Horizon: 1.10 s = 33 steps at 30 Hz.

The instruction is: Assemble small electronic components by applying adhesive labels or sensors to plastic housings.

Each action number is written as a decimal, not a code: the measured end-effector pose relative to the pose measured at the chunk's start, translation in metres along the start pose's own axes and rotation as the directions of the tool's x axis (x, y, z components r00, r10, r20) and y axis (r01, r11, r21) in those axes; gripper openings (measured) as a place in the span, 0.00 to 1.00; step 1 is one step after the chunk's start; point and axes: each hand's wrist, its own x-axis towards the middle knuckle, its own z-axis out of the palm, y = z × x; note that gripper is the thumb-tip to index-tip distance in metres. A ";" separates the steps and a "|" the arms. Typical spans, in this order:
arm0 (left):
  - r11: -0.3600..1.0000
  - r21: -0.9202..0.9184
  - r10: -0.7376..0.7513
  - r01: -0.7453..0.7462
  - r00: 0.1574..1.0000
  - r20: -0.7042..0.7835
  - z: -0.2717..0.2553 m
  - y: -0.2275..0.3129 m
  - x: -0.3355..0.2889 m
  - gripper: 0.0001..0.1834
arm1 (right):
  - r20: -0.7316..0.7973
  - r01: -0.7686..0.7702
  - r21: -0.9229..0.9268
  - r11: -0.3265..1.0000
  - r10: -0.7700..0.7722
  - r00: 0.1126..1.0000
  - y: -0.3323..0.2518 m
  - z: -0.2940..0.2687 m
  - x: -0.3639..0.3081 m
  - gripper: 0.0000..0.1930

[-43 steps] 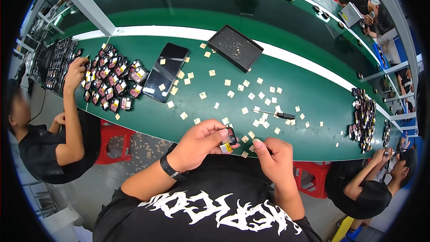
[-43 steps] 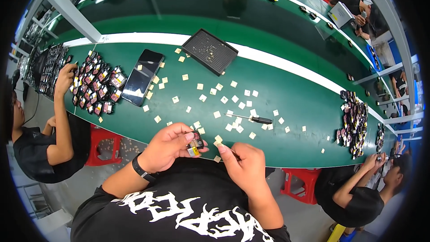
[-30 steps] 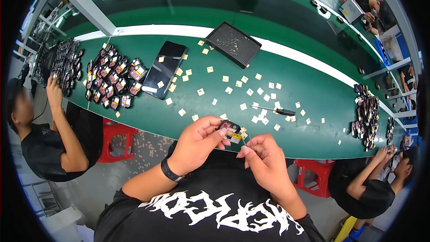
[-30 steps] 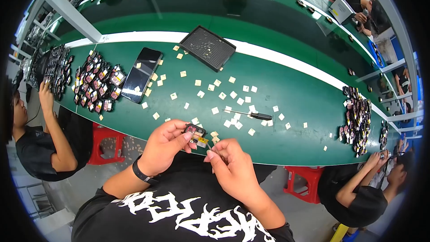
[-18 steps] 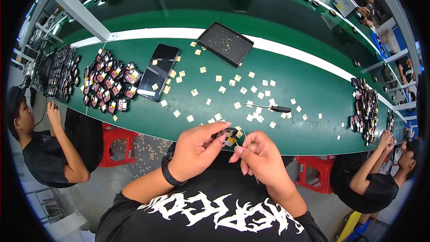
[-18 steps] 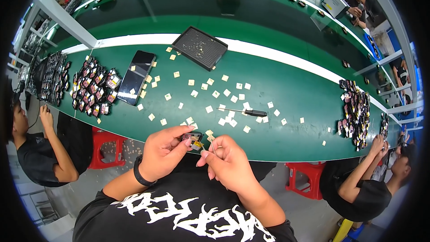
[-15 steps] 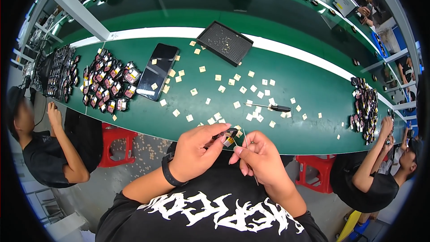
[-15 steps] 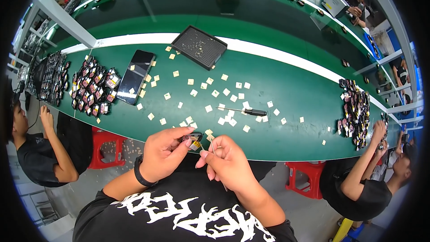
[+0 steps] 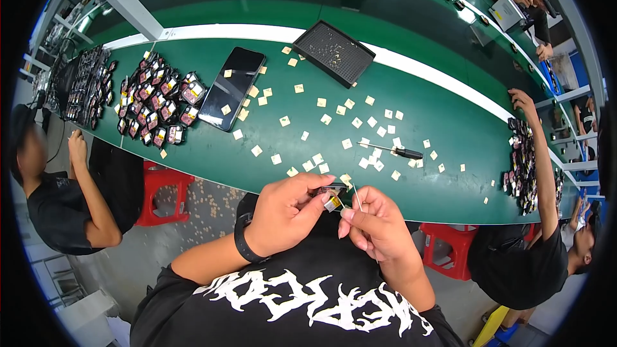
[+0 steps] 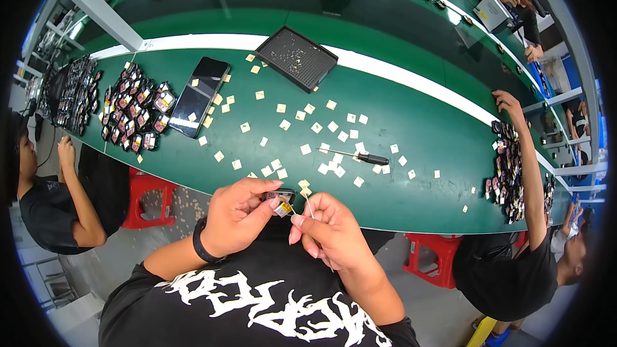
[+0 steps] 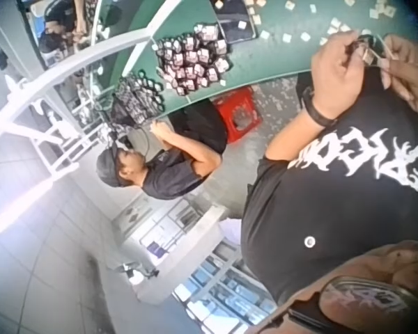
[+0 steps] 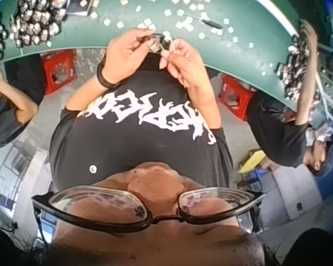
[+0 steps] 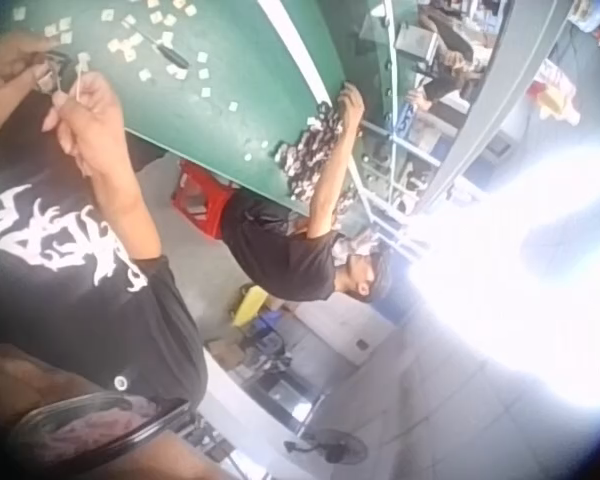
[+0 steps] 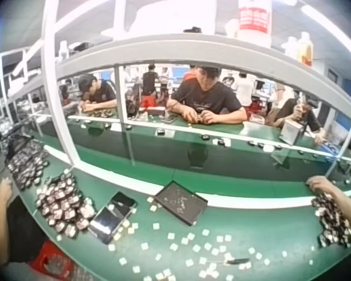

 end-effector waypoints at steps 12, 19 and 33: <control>0.898 -0.379 -0.229 0.223 0.973 0.029 -0.004 -0.001 0.003 0.14 | -0.104 0.119 -0.144 0.982 -0.135 0.985 0.013 0.016 -0.001 0.09; 0.739 -0.549 -0.343 0.390 0.920 0.191 -0.014 0.003 0.009 0.13 | -0.041 0.387 -0.391 0.835 -0.436 0.899 0.023 0.008 -0.004 0.11; 0.777 -0.526 -0.297 0.347 0.938 0.179 -0.003 0.000 0.010 0.09 | 0.301 0.524 -0.847 0.091 -0.729 0.614 0.025 0.005 0.003 0.14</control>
